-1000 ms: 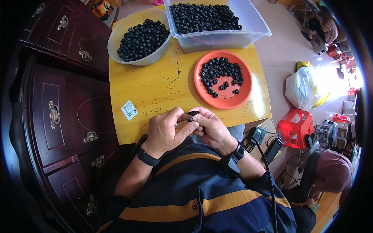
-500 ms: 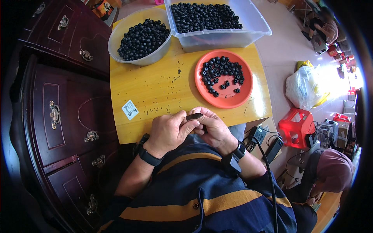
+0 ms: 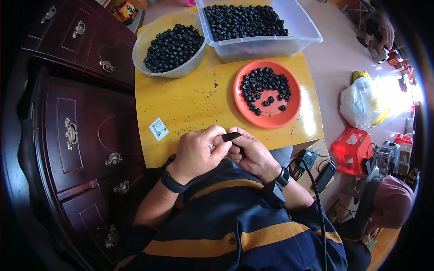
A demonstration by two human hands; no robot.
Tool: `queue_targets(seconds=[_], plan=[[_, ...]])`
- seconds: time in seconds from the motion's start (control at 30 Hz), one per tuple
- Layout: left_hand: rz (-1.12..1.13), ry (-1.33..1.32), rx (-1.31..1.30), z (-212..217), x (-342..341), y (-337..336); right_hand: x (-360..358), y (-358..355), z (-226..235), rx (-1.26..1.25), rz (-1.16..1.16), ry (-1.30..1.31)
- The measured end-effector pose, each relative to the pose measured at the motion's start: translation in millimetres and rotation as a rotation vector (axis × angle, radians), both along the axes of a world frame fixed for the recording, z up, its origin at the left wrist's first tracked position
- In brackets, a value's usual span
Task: Using a small knife to remove pits or seeds from small black fruits and placing them on a plate.
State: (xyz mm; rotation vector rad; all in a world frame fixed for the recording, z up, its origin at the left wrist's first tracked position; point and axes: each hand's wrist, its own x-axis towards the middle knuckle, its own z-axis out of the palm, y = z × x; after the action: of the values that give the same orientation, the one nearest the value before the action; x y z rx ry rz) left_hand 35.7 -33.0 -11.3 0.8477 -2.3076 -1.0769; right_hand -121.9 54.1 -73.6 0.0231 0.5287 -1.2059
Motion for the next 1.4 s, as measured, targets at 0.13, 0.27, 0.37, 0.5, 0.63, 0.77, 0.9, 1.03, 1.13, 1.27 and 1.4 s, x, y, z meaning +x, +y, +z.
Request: queue_targets(seconds=[0.13, 0.27, 0.37, 0.5, 0.63, 0.77, 0.9, 1.03, 1.13, 1.27, 1.4], plan=[[-0.164, -0.158, -0.094, 11.6, 1.7, -21.8, 3.6, 3.5, 5.0, 0.017, 0.079, -0.007], [-0.087, -0.155, -0.137, 37.6, 3.5, -46.1, 7.6, -1.8, 13.7, 0.020, 0.032, 0.004], [0.295, 0.105, -0.233, 47.8, 2.1, -77.1, 2.8, -2.1, 9.9, -0.028, 0.018, -0.066], [0.309, 0.118, -0.241, 50.5, 10.6, -79.9, 0.6, -4.5, 13.8, 0.083, -0.031, -0.165], [0.059, -0.012, -0.025, 28.6, 12.6, -33.5, 0.5, -5.8, 3.7, 0.026, -0.064, -0.318], [-0.019, -0.123, -0.022, 7.3, 6.5, 5.5, 5.1, -9.6, 9.5, 0.068, -0.050, -0.195], [-0.053, -0.192, -0.064, -10.2, 3.8, 16.5, 8.0, -7.4, 4.3, 0.054, -0.045, -0.213], [-0.021, -0.170, -0.121, -15.0, 5.5, 16.1, 10.3, -9.4, 13.9, 0.080, -0.056, -0.187], [0.035, -0.087, -0.058, -12.7, 7.3, 11.7, 9.6, -9.1, 7.3, 0.074, -0.086, -0.127], [0.109, 0.025, 0.018, -4.7, 5.1, 6.8, 4.9, -4.0, 6.0, -0.023, -0.028, -0.211], [0.073, 0.048, 0.042, -0.8, 5.1, 5.8, 2.1, -1.7, -0.8, -0.070, 0.036, -0.223]])
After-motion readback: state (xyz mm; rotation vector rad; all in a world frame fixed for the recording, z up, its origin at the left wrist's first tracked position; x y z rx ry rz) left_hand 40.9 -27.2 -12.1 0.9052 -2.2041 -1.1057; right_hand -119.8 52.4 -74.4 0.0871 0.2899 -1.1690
